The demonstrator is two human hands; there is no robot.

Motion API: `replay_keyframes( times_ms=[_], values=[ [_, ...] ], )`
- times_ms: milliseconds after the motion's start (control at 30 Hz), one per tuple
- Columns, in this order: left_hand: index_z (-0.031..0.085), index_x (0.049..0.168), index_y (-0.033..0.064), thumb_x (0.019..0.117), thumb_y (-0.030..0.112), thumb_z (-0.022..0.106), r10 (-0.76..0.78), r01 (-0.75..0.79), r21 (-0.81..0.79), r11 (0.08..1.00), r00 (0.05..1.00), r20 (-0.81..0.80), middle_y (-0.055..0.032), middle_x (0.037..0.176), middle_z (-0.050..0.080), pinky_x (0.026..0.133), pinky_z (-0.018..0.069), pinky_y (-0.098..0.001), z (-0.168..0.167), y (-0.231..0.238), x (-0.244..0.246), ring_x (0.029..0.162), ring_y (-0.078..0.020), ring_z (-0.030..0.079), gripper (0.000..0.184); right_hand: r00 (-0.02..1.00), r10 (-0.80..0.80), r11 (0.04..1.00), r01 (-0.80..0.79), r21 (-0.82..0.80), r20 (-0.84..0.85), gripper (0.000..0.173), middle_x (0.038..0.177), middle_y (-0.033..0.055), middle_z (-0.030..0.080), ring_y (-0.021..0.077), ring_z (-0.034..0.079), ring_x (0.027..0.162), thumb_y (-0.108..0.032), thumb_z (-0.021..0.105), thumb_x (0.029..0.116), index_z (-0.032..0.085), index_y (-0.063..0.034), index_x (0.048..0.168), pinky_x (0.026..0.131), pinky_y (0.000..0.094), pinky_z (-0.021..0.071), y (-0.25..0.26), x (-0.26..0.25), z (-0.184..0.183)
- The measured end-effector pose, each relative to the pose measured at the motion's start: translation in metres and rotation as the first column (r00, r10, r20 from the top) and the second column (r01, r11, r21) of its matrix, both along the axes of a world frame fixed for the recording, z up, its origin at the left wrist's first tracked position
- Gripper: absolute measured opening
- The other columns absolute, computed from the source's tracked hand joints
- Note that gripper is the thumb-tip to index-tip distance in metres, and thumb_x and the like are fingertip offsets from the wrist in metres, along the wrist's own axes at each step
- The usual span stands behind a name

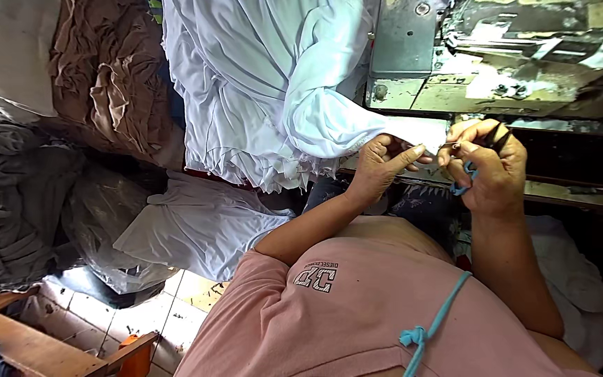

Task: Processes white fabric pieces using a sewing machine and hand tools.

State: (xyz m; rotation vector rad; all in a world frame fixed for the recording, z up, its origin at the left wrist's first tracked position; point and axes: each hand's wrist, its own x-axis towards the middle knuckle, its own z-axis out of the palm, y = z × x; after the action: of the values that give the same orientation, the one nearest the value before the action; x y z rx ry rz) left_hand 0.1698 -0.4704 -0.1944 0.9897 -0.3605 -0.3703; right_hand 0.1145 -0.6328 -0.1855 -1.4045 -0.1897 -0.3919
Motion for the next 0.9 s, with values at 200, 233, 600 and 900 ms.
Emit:
replay_keyframes(
  times_ms=[200, 233, 600, 900],
  values=[
    [0.056, 0.099, 0.0014, 0.0957, -0.007, 0.059, -0.070, 0.062, 0.144, 0.988, 0.996, 0.050, -0.0003, 0.076, 0.068, 0.055, 0.0505, -0.0167, 0.001, 0.002, 0.003, 0.058, -0.0013, 0.059, 0.010, 0.996, 0.078, 0.946, -0.061, 0.320, -0.043, 0.023, 0.088, -0.0029, 0.068, -0.0008, 0.053, 0.052, -0.008, 0.042, 0.1010, 0.061, -0.0159, 0.092, 0.042, 0.0112, 0.0406, 0.012, 0.007, 0.000],
    [0.055, 0.101, -0.0009, 0.0960, -0.004, 0.061, -0.133, 0.101, 0.253, 0.962, 0.985, 0.111, 0.0025, 0.071, 0.061, 0.052, 0.0444, -0.0142, 0.003, 0.007, 0.006, 0.055, 0.0015, 0.052, 0.009, 0.996, 0.077, 0.947, -0.058, 0.315, -0.047, 0.023, 0.086, -0.0045, 0.067, -0.0015, 0.052, 0.052, -0.008, 0.041, 0.1011, 0.061, -0.0167, 0.093, 0.042, 0.0109, 0.0405, 0.010, 0.009, -0.002],
    [0.060, 0.090, 0.0149, 0.1096, 0.022, 0.045, -0.413, 0.330, 0.258, 0.908, 0.805, 0.425, 0.0139, 0.063, 0.048, 0.046, 0.0303, -0.0118, 0.064, 0.087, 0.041, 0.051, 0.0070, 0.038, 0.026, 1.000, -0.001, 0.997, -0.001, -0.073, -0.025, 0.018, 0.086, -0.0108, 0.065, -0.0048, 0.050, 0.053, -0.007, 0.044, 0.0959, 0.056, -0.0196, 0.094, 0.042, 0.0096, 0.0371, -0.014, 0.016, -0.018],
    [0.061, 0.087, 0.0234, 0.1094, 0.028, 0.046, 0.057, -0.030, -0.079, 0.996, 0.929, 0.366, 0.0156, 0.055, 0.043, 0.043, 0.0340, -0.0149, 0.067, 0.120, 0.048, 0.045, 0.0029, 0.039, 0.027, 0.998, -0.033, 0.999, 0.032, -0.031, -0.045, 0.023, 0.081, -0.0124, 0.066, -0.0046, 0.051, 0.052, -0.005, 0.040, 0.0958, 0.056, -0.0199, 0.092, 0.043, 0.0107, 0.0374, -0.021, 0.020, -0.024]
  ],
)
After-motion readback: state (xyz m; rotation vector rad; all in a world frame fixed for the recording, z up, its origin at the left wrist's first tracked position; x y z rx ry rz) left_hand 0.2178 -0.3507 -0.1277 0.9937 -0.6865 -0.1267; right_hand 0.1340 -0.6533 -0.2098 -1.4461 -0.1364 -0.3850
